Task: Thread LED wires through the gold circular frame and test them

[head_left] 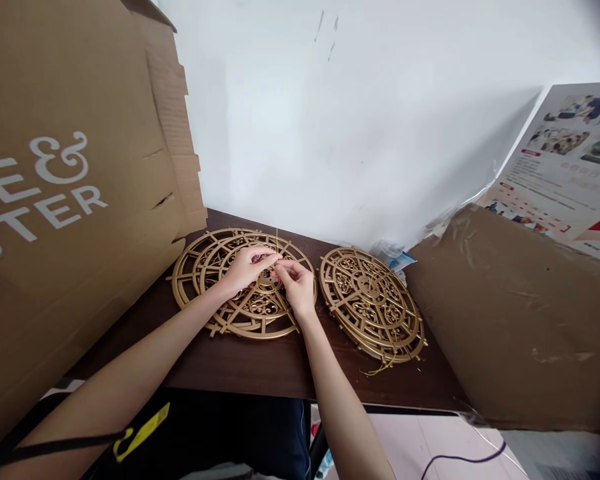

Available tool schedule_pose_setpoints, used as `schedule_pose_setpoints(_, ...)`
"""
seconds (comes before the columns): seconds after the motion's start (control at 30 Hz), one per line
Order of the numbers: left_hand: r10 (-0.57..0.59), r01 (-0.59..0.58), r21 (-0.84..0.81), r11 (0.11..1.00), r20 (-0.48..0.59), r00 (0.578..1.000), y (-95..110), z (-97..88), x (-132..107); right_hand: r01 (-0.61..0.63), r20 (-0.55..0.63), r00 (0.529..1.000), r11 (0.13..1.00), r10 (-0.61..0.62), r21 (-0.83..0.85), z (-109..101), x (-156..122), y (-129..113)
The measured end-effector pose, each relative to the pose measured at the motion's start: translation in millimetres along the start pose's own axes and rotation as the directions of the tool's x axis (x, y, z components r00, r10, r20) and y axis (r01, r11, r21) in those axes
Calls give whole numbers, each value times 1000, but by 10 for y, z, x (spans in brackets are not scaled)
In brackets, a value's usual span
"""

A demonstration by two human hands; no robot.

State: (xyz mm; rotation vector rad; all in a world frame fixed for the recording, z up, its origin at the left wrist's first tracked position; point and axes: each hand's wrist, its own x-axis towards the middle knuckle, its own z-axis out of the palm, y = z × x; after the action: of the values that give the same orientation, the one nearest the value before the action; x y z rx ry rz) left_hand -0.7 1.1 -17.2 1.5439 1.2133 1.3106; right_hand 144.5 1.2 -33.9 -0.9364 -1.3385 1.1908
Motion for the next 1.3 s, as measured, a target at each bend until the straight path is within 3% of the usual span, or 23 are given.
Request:
schedule_pose_setpoints(0.13,-79,79,-63,995,-7,997,48,-10,-5,37,29,999,989,-33,-140,21,-30,-18)
schedule_pose_setpoints(0.3,-192,188,-204,961,1,981,105,-20,-9,36,19,999,982,-33,-187,18,-40,-44)
schedule_pose_setpoints(0.53,-218,211,-259,943,1,976,93,-26,3,-4,5,1000,957,6,-291,7,-28,-71)
schedule_pose_setpoints(0.87,-135,136,-55,989,29,990,91,-24,-21,21,40,999,988,-15,-155,5,4,-21)
schedule_pose_setpoints(1.13,-200,206,-194,959,53,978,94,-56,3,17,69,998,982,-4,-187,-10,-3,-34)
schedule_pose_setpoints(1.3,-189,193,-209,959,42,981,105,-41,-2,43,33,999,988,-39,-148,1,4,-11)
